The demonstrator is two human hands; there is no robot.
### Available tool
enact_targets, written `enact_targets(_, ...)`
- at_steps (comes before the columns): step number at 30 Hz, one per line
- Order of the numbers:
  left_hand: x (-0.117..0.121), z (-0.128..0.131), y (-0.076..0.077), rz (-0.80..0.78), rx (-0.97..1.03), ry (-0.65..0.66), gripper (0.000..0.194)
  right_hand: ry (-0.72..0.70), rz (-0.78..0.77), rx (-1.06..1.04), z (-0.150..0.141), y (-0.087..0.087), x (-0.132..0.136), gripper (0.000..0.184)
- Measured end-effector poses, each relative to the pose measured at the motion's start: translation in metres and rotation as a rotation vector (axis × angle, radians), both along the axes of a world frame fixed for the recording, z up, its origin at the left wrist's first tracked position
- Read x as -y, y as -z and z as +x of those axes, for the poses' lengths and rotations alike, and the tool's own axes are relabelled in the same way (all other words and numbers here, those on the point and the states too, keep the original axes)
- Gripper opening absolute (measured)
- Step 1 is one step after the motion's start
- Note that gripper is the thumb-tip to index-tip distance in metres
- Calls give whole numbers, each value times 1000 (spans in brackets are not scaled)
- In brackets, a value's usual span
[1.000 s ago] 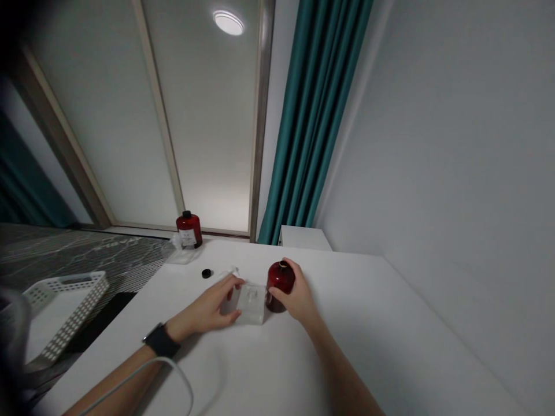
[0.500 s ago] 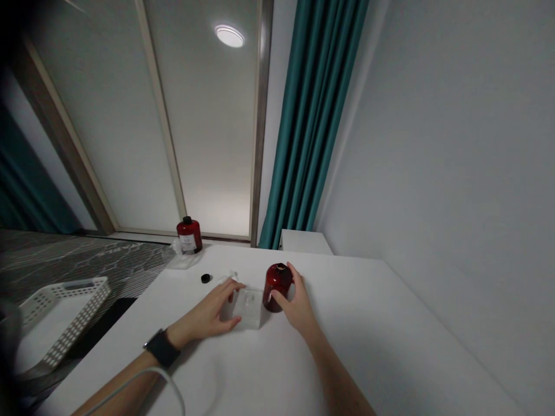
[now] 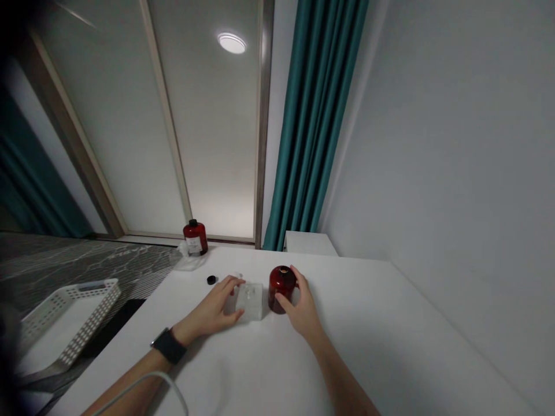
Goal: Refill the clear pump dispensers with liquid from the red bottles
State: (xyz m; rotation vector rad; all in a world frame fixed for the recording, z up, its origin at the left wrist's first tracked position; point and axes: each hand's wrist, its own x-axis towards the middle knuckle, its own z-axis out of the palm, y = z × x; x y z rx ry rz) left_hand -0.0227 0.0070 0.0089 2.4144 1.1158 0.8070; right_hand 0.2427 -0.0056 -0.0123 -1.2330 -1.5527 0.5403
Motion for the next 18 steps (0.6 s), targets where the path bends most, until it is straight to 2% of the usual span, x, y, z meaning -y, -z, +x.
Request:
enact_targets(3, -3, -8, -2, -8, 32, 37, 59, -6, 7, -13, -1, 0, 1, 70)
enact_targets(6, -9, -23, -6, -41, 106, 43, 52, -1, 8, -19, -1, 0, 2, 69)
enact_targets(9, -18, -39, -10, -8, 104, -62, 43, 3, 6, -8, -1, 0, 2, 68)
enact_targets(13, -30, -55, -10, 97, -69, -214, 34, 4, 2, 6, -2, -3, 3, 68)
enact_targets(18, -40, -74, -2, 119, -145, -381, 36, 7, 12, -1, -2, -3, 3, 67)
